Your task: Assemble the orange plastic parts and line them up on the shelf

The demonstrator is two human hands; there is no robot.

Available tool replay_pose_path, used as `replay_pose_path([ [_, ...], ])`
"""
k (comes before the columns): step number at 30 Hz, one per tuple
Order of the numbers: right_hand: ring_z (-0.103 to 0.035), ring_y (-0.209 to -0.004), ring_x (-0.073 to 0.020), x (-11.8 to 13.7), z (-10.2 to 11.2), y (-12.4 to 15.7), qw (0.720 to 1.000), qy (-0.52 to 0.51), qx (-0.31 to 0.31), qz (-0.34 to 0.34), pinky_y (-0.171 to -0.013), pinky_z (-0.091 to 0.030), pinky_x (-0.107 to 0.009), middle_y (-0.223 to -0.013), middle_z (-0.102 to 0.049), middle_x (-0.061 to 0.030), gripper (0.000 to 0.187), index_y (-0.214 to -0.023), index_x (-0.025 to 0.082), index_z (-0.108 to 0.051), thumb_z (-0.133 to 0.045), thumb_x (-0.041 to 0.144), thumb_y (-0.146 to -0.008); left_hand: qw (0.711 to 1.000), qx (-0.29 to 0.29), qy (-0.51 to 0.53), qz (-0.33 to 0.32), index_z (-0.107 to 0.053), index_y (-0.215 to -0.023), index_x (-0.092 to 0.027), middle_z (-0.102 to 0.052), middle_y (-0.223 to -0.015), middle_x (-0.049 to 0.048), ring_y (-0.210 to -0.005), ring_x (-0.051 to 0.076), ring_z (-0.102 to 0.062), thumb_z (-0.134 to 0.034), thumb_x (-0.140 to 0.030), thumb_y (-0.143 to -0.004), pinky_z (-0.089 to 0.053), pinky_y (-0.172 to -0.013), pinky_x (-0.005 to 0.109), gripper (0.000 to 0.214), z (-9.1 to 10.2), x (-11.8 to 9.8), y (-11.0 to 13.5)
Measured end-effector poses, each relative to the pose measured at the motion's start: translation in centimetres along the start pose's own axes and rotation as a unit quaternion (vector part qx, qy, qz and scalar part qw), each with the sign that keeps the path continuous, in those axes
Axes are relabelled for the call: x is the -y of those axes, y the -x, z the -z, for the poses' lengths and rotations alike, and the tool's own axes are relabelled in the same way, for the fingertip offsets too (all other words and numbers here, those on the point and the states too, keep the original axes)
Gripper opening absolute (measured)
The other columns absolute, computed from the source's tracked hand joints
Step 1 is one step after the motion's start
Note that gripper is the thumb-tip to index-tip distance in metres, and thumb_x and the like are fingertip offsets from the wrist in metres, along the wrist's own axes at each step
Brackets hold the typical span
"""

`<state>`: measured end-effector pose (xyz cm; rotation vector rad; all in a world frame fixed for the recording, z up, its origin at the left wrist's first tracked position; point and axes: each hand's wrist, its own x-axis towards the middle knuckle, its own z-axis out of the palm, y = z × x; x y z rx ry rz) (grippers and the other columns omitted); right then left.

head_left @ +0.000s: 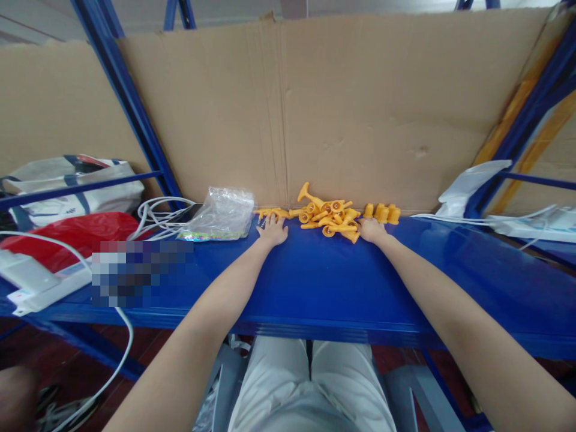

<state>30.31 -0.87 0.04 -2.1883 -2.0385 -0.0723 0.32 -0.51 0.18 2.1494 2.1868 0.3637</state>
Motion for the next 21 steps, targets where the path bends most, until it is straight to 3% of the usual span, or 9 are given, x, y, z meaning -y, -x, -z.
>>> replay_pose_path([
  [4,-0.051,-0.139,-0.0342,0.04,0.11,0.02,1.0,0.003,0.007,0.002,-0.111,-0.043,-0.049,-0.143,-0.061,-0.0181,0.05,-0.133,0.015,-0.066,-0.029,0.027,-0.102,1.0,-0.008,-0.021,0.004,-0.046,-0.154,-0.029,-0.028,-0.17,0.0117,-0.158,0.035,-0.019,-0.033,-0.039,-0.1,-0.027,-0.118,0.071,0.057,0.26,-0.36,0.47],
  [10,-0.05,-0.14,-0.0334,-0.01,-0.01,-0.21,1.0,0.013,0.007,0.006,-0.111,-0.043,-0.05,-0.141,-0.062,-0.0177,0.051,-0.133,0.015,-0.066,-0.028,0.026,-0.102,0.998,-0.022,-0.061,-0.007,-0.053,-0.147,-0.017,-0.041,-0.162,0.0184,-0.152,0.035,-0.034,-0.035,-0.037,-0.099,-0.031,-0.12,0.06,0.055,0.44,-0.73,0.73],
  [21,-0.052,-0.137,-0.0344,-0.07,-0.09,-0.15,1.0,0.01,-0.003,0.01,-0.111,-0.043,-0.049,-0.14,-0.063,-0.0171,0.049,-0.131,0.016,-0.067,-0.029,0.026,-0.101,0.998,-0.026,-0.056,0.009,-0.042,-0.156,-0.018,-0.035,-0.166,0.0175,-0.153,0.036,-0.031,-0.034,-0.039,-0.099,-0.033,-0.121,0.054,0.061,0.26,-0.14,0.12],
])
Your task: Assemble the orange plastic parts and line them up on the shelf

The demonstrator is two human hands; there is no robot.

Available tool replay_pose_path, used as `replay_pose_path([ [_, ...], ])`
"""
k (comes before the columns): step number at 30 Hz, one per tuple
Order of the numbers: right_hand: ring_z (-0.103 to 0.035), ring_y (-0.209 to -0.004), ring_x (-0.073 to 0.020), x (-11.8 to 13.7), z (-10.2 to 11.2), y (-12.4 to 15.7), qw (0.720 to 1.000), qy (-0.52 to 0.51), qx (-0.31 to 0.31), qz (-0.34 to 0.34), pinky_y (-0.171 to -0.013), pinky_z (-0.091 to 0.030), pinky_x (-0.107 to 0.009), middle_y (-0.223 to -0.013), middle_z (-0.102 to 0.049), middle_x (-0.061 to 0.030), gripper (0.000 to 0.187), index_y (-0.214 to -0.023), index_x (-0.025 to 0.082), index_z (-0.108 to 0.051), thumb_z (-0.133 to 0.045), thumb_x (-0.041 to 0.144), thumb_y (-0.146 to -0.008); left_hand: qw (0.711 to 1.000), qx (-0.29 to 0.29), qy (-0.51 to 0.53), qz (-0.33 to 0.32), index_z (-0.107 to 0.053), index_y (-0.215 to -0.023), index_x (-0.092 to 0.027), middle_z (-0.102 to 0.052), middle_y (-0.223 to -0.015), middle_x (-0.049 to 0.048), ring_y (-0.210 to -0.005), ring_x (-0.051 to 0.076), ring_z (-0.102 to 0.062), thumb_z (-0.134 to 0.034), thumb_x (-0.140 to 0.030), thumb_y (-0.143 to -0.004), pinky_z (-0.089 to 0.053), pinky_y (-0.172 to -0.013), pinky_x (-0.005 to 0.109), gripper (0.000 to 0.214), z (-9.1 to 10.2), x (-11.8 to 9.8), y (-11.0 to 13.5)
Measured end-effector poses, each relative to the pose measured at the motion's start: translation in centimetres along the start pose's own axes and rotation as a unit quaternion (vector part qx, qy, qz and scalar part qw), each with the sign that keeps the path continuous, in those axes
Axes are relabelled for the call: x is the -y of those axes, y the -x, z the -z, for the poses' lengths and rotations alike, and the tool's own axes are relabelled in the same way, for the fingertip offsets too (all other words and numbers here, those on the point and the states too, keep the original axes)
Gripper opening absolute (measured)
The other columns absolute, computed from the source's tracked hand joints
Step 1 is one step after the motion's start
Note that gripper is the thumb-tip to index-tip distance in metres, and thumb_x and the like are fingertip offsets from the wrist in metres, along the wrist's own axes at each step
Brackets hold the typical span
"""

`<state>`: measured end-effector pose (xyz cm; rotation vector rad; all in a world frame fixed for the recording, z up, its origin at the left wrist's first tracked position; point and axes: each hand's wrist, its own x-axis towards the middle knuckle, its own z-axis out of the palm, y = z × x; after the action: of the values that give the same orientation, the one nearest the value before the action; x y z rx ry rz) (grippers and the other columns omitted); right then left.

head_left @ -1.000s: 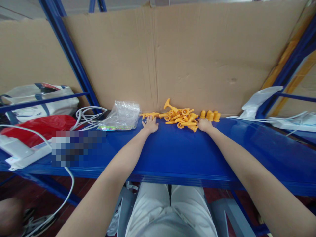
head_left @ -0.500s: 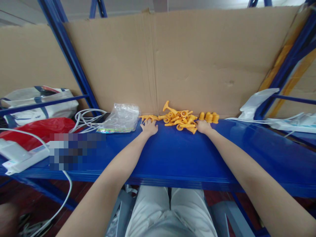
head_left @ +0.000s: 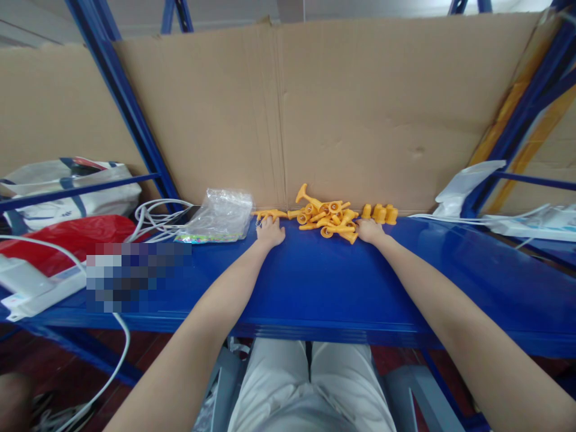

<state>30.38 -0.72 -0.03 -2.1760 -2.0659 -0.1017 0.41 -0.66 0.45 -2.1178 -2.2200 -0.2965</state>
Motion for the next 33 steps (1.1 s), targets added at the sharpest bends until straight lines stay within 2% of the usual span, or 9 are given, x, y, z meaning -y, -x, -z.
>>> replay_pose_path([
  [6,-0.053,-0.134,-0.038,0.1,0.1,0.2,1.0,-0.01,0.001,0.003,-0.11,-0.042,-0.048,-0.14,-0.062,-0.0227,0.05,-0.131,0.01,-0.066,-0.029,0.026,-0.102,1.0,0.002,-0.015,-0.007,-0.047,-0.153,-0.016,-0.036,-0.165,0.0184,-0.153,0.037,-0.031,-0.033,-0.038,-0.099,-0.032,-0.12,0.058,0.06,0.0,-0.1,-0.1],
  [9,-0.054,-0.134,-0.0366,0.2,0.1,0.3,1.0,-0.004,-0.002,0.0,-0.11,-0.043,-0.049,-0.141,-0.063,-0.0197,0.05,-0.13,0.013,-0.067,-0.028,0.025,-0.101,0.999,-0.008,-0.04,-0.017,-0.051,-0.149,-0.014,-0.042,-0.16,0.0213,-0.15,0.039,-0.035,-0.034,-0.038,-0.099,-0.034,-0.118,0.058,0.058,0.1,-0.2,-0.3],
  [14,-0.054,-0.135,-0.035,0.2,0.0,0.3,1.0,-0.002,0.005,-0.005,-0.109,-0.045,-0.049,-0.141,-0.063,-0.0185,0.051,-0.131,0.014,-0.068,-0.028,0.027,-0.101,0.994,-0.007,-0.098,-0.056,-0.055,-0.145,-0.009,-0.05,-0.153,0.0237,-0.145,0.037,-0.043,-0.037,-0.035,-0.099,-0.037,-0.116,0.05,0.055,0.6,-0.3,-1.3],
  [18,-0.053,-0.137,-0.0339,0.2,0.0,0.2,1.0,-0.003,0.001,-0.005,-0.109,-0.046,-0.048,-0.141,-0.064,-0.0161,0.051,-0.131,0.017,-0.067,-0.028,0.028,-0.101,0.992,-0.018,-0.1,-0.075,-0.061,-0.139,-0.01,-0.055,-0.147,0.0238,-0.139,0.038,-0.048,-0.038,-0.03,-0.097,-0.038,-0.114,0.053,0.052,0.9,-0.3,-2.0],
  [22,-0.054,-0.136,-0.0342,0.3,0.1,0.4,1.0,-0.005,0.003,-0.011,-0.109,-0.046,-0.048,-0.141,-0.063,-0.0174,0.05,-0.132,0.016,-0.067,-0.029,0.028,-0.102,0.991,-0.01,-0.1,-0.093,-0.068,-0.132,-0.01,-0.058,-0.143,0.025,-0.135,0.039,-0.055,-0.04,-0.024,-0.094,-0.042,-0.112,0.052,0.049,1.2,0.0,-2.5],
  [28,-0.053,-0.136,-0.0328,0.4,0.3,0.5,1.0,-0.003,0.007,-0.008,-0.108,-0.046,-0.047,-0.142,-0.063,-0.0159,0.05,-0.131,0.018,-0.068,-0.029,0.03,-0.102,0.991,0.021,-0.087,-0.102,-0.076,-0.12,-0.017,-0.065,-0.138,0.0211,-0.132,0.038,-0.059,-0.049,-0.024,-0.09,-0.046,-0.11,0.051,0.041,1.8,0.6,-3.6],
  [32,-0.053,-0.136,-0.0334,0.5,0.4,0.5,1.0,0.0,0.012,-0.01,-0.108,-0.046,-0.047,-0.143,-0.062,-0.0187,0.051,-0.135,0.014,-0.065,-0.029,0.03,-0.103,0.993,0.041,-0.055,-0.099,-0.081,-0.106,-0.022,-0.074,-0.125,0.0176,-0.126,0.039,-0.063,-0.059,-0.025,-0.081,-0.048,-0.107,0.053,0.033,1.8,0.5,-4.7],
  [33,-0.054,-0.136,-0.0334,0.5,0.5,0.5,1.0,0.002,0.013,-0.01,-0.108,-0.046,-0.047,-0.143,-0.062,-0.0188,0.051,-0.135,0.014,-0.065,-0.029,0.03,-0.102,0.994,0.027,-0.03,-0.098,-0.082,-0.101,-0.022,-0.076,-0.119,0.0178,-0.123,0.04,-0.065,-0.062,-0.025,-0.079,-0.049,-0.106,0.055,0.03,1.8,0.3,-4.9],
])
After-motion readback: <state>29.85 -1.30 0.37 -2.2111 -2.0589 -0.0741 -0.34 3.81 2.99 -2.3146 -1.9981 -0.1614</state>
